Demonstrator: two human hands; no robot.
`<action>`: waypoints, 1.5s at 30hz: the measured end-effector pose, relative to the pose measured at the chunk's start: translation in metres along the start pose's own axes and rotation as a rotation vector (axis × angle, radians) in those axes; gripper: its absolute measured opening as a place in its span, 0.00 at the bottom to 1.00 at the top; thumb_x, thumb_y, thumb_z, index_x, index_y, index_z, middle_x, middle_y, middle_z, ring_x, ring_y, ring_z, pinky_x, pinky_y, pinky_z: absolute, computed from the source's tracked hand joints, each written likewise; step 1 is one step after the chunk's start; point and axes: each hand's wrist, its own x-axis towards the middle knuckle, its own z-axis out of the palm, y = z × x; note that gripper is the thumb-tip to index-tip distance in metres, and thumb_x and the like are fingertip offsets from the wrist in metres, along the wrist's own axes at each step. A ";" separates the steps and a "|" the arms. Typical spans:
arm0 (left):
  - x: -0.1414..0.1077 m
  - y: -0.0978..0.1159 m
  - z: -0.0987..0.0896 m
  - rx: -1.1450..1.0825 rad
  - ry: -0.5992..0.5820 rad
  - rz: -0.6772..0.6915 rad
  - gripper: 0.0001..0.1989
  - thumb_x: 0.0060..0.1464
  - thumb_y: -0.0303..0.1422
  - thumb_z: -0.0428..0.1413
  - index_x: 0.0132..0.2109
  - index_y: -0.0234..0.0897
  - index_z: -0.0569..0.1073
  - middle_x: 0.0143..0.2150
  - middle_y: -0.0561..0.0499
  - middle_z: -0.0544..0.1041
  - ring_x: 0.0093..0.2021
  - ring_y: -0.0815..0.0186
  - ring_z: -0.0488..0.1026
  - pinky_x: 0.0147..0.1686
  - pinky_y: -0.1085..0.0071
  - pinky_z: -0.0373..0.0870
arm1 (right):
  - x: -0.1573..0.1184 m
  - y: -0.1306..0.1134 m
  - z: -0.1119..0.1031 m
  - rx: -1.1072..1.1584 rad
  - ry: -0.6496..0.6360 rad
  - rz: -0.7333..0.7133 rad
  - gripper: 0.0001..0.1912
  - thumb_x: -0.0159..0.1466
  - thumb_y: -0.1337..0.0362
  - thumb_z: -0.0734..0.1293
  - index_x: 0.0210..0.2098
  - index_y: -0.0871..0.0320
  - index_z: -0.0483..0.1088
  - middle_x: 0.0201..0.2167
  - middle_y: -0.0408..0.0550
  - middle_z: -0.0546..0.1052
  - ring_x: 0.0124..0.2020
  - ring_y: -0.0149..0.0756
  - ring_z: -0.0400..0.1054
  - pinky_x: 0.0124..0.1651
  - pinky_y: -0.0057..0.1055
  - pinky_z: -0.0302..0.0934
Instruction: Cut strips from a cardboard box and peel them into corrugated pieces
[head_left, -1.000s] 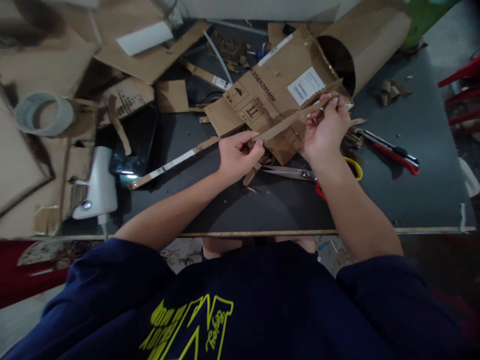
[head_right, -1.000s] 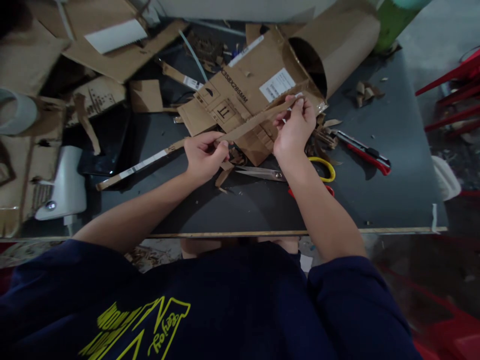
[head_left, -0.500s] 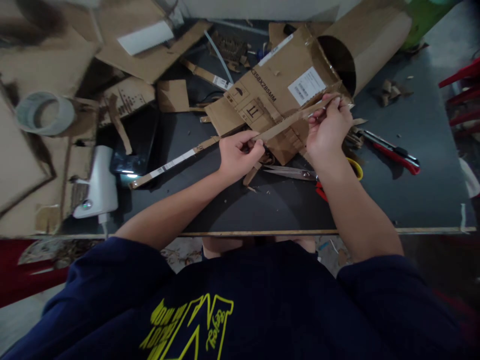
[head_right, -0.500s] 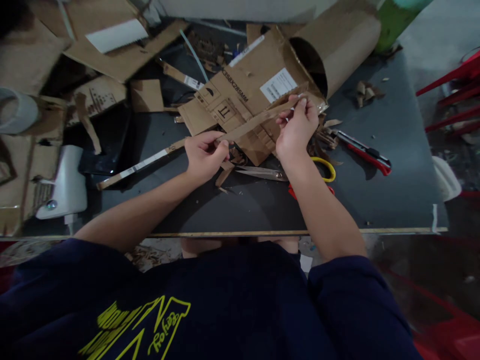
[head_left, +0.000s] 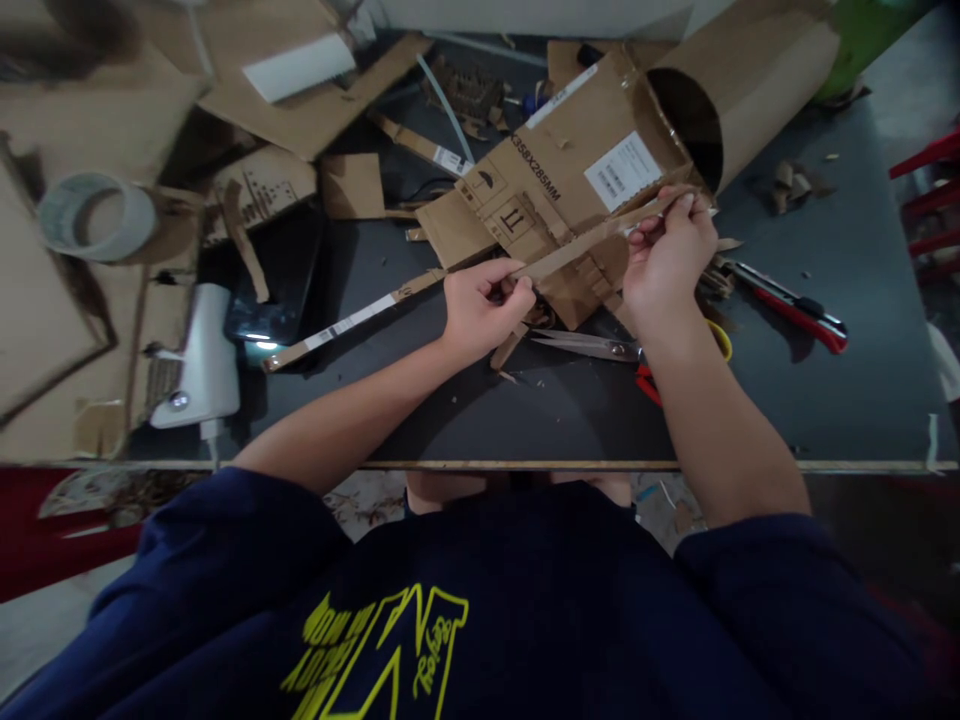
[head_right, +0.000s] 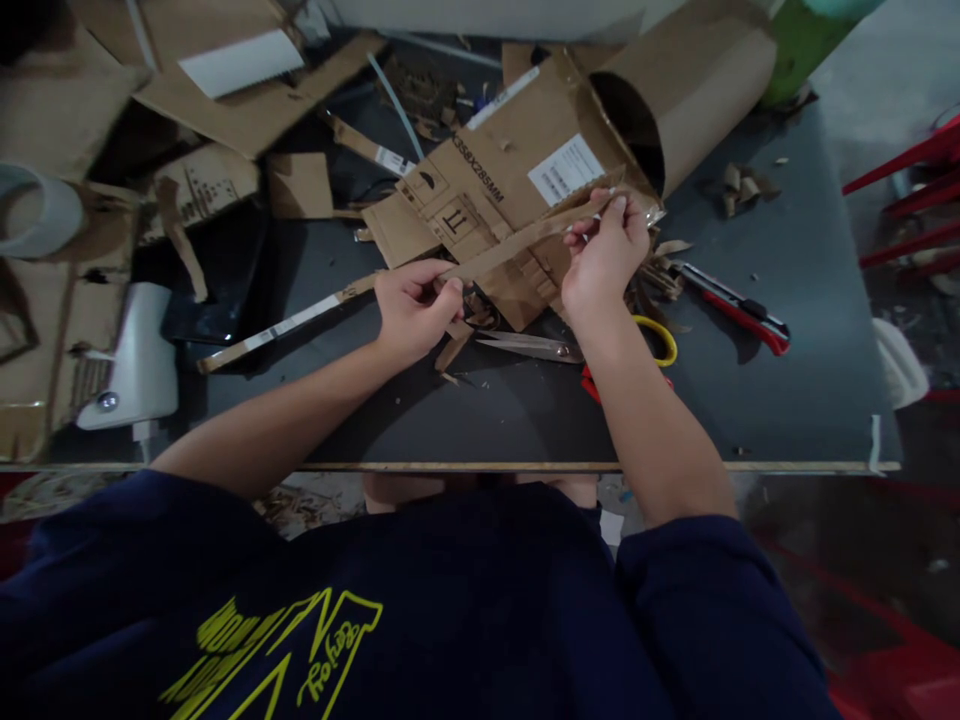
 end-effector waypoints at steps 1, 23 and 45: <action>0.000 0.000 0.000 -0.001 -0.001 -0.008 0.09 0.55 0.34 0.58 0.29 0.36 0.75 0.18 0.56 0.66 0.19 0.75 0.60 0.20 0.75 0.54 | 0.001 0.000 0.000 0.002 0.005 0.004 0.14 0.72 0.64 0.55 0.30 0.49 0.62 0.28 0.35 0.70 0.22 0.27 0.59 0.25 0.29 0.59; 0.000 0.002 -0.001 0.026 -0.018 -0.010 0.09 0.55 0.34 0.59 0.28 0.36 0.75 0.17 0.56 0.66 0.18 0.75 0.60 0.20 0.75 0.54 | 0.032 0.009 -0.015 0.033 0.005 -0.003 0.10 0.72 0.62 0.58 0.33 0.45 0.63 0.34 0.36 0.77 0.26 0.31 0.66 0.32 0.36 0.67; 0.004 0.001 -0.006 0.032 0.031 -0.015 0.08 0.51 0.30 0.55 0.27 0.35 0.75 0.17 0.57 0.66 0.18 0.76 0.60 0.19 0.76 0.54 | 0.014 0.000 -0.003 -0.008 0.084 -0.006 0.13 0.74 0.65 0.54 0.33 0.52 0.61 0.32 0.37 0.74 0.21 0.26 0.57 0.26 0.28 0.56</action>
